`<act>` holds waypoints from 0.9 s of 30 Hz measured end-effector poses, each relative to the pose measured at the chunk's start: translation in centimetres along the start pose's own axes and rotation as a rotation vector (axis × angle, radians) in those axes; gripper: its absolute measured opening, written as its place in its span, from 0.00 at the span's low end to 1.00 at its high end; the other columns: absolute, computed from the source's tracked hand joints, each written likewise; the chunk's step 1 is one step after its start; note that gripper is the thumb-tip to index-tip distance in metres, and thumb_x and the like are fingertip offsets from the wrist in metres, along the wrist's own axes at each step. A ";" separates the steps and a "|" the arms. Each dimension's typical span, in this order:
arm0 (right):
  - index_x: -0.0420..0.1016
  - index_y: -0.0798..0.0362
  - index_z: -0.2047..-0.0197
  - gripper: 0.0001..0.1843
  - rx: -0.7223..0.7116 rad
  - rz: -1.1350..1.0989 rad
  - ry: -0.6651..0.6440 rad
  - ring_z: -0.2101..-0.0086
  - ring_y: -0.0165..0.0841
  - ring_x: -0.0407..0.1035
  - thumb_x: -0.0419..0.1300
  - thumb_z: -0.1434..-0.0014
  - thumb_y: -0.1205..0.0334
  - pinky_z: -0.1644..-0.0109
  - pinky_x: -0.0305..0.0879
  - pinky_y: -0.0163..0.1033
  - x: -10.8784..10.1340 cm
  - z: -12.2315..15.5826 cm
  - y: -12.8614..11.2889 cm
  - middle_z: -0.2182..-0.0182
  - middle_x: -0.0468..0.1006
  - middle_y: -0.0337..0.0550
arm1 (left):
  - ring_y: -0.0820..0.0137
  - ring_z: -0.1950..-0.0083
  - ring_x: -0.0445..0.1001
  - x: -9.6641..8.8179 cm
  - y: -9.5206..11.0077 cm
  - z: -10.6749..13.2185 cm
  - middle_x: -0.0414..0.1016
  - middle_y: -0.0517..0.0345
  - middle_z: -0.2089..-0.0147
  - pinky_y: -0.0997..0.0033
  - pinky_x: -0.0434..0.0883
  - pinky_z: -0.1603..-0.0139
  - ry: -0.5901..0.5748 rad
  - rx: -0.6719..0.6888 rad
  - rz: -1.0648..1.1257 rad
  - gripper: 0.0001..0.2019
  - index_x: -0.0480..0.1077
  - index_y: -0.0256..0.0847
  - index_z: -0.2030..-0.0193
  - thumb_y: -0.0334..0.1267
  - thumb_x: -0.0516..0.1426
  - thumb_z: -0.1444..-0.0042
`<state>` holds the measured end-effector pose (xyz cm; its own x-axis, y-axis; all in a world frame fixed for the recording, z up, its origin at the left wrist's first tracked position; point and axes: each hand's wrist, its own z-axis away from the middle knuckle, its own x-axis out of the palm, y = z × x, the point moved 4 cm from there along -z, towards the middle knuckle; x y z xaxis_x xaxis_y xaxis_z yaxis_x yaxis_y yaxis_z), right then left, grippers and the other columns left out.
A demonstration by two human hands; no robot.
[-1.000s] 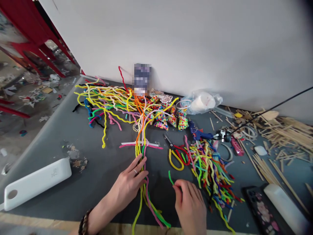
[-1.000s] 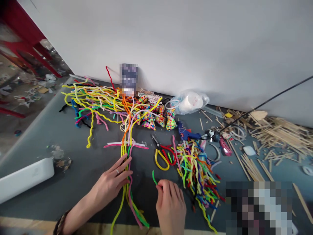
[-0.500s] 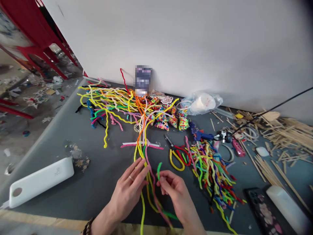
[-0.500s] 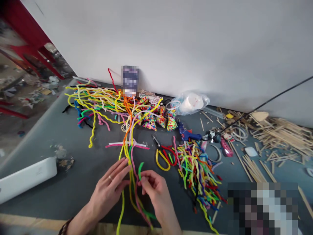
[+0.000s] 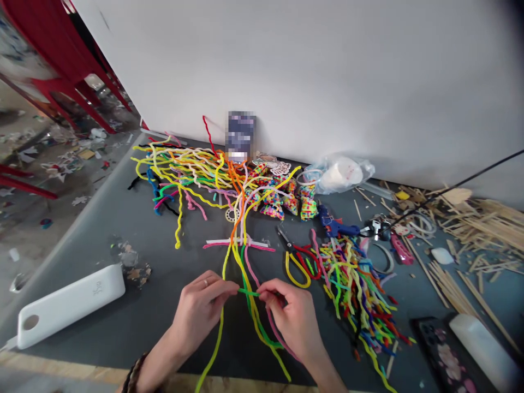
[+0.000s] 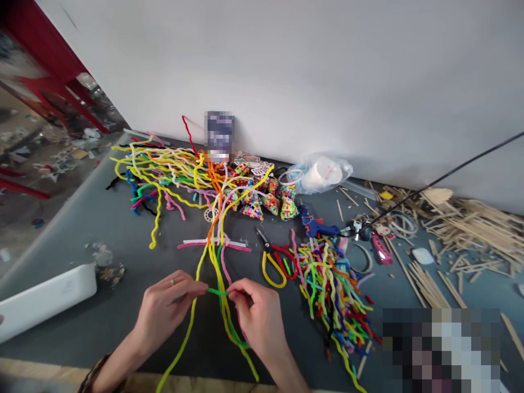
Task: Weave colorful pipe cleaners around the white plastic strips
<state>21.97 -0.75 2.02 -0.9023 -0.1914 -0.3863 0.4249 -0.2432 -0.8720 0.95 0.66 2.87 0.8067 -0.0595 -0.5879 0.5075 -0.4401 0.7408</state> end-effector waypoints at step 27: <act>0.81 0.57 0.50 0.11 -1.186 1.153 0.201 0.61 0.34 0.77 0.58 0.29 0.74 0.55 0.71 0.40 1.6 -5.8 -2.1 0.60 0.85 0.46 | 0.65 0.58 0.77 0.3 -3.8 -3.1 0.79 0.51 0.59 0.64 0.77 0.59 -0.047 0.452 -0.671 0.13 0.72 0.33 0.42 0.27 0.52 0.29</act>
<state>19.25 5.02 1.49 -0.2097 0.3949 -0.8945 0.6278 0.7557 0.1865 0.21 5.14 0.91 0.3553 0.3126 -0.8809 0.6991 -0.7144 0.0285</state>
